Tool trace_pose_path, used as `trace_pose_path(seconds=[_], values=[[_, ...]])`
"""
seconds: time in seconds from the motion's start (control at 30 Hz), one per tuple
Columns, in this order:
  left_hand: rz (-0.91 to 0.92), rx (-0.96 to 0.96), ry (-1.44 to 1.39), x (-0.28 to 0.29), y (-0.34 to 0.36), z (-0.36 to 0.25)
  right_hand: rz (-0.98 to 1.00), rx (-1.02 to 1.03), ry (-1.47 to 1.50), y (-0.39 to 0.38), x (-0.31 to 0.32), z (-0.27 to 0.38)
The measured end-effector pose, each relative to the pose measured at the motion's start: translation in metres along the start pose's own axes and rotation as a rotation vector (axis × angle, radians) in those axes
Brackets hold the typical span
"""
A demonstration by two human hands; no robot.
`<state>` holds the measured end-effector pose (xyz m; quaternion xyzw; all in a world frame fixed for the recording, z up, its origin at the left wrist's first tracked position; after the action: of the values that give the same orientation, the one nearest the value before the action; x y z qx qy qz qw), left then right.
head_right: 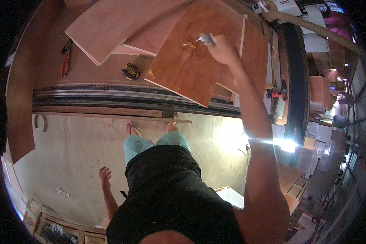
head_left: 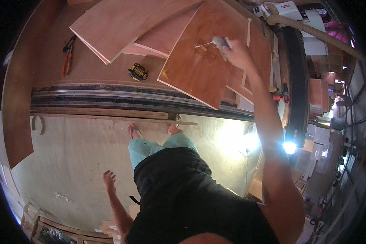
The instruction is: The person applies a yellow liquid finish to several flat wooden boards using a small applicator. They pour the finish onto the boards and spread it evenly across the surfaces, handling the boards one at a time.
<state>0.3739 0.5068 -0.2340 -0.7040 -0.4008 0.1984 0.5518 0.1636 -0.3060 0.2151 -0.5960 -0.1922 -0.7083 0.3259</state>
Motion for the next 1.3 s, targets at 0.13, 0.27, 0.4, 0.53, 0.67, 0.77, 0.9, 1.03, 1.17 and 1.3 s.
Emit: trace_pose_path(seconds=[0.13, 0.27, 0.4, 0.53, 0.67, 0.77, 0.9, 1.03, 1.17, 1.3], values=[[-0.020, 0.150, -0.004, -0.014, 0.006, 0.060, 0.035, -0.093, -0.131, 0.011, -0.013, -0.065], [-0.033, 0.185, -0.098, -0.021, 0.001, 0.072, 0.080, -0.229, -0.085, 0.016, -0.048, -0.076], [-0.058, 0.144, -0.160, -0.012, 0.006, 0.060, 0.055, -0.184, -0.158, 0.035, -0.064, -0.034], [-0.046, 0.067, -0.122, -0.008, -0.005, 0.028, 0.070, -0.039, -0.236, 0.057, -0.067, 0.001], [-0.039, 0.024, -0.162, 0.001, -0.020, 0.024, 0.020, 0.138, -0.184, 0.032, -0.074, 0.010], [-0.066, 0.124, -0.193, 0.009, -0.007, 0.054, 0.046, 0.148, -0.144, 0.006, -0.078, 0.021], [-0.053, 0.106, -0.115, -0.004, -0.013, 0.028, 0.042, -0.084, -0.038, 0.020, -0.080, 0.046], [-0.005, 0.033, 0.002, -0.013, 0.001, -0.020, 0.175, -0.258, 0.143, 0.064, -0.085, 0.099], [-0.048, -0.060, 0.000, -0.002, -0.015, -0.059, 0.118, -0.150, 0.558, 0.110, -0.083, 0.121], [-0.027, -0.107, -0.040, 0.017, -0.012, -0.052, 0.056, -0.107, 0.712, 0.150, -0.039, 0.021]])
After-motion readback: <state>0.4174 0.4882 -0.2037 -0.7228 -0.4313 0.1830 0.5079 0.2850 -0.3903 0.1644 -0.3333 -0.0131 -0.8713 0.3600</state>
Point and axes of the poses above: each hand's wrist, its own y-axis towards the middle knuckle, its own x-axis out of the back of the hand, z = x × y, the point moved 9 cm from there along y, towards the middle knuckle, and after that the axes turned 8 degrees about x, right-handed, at the moved point
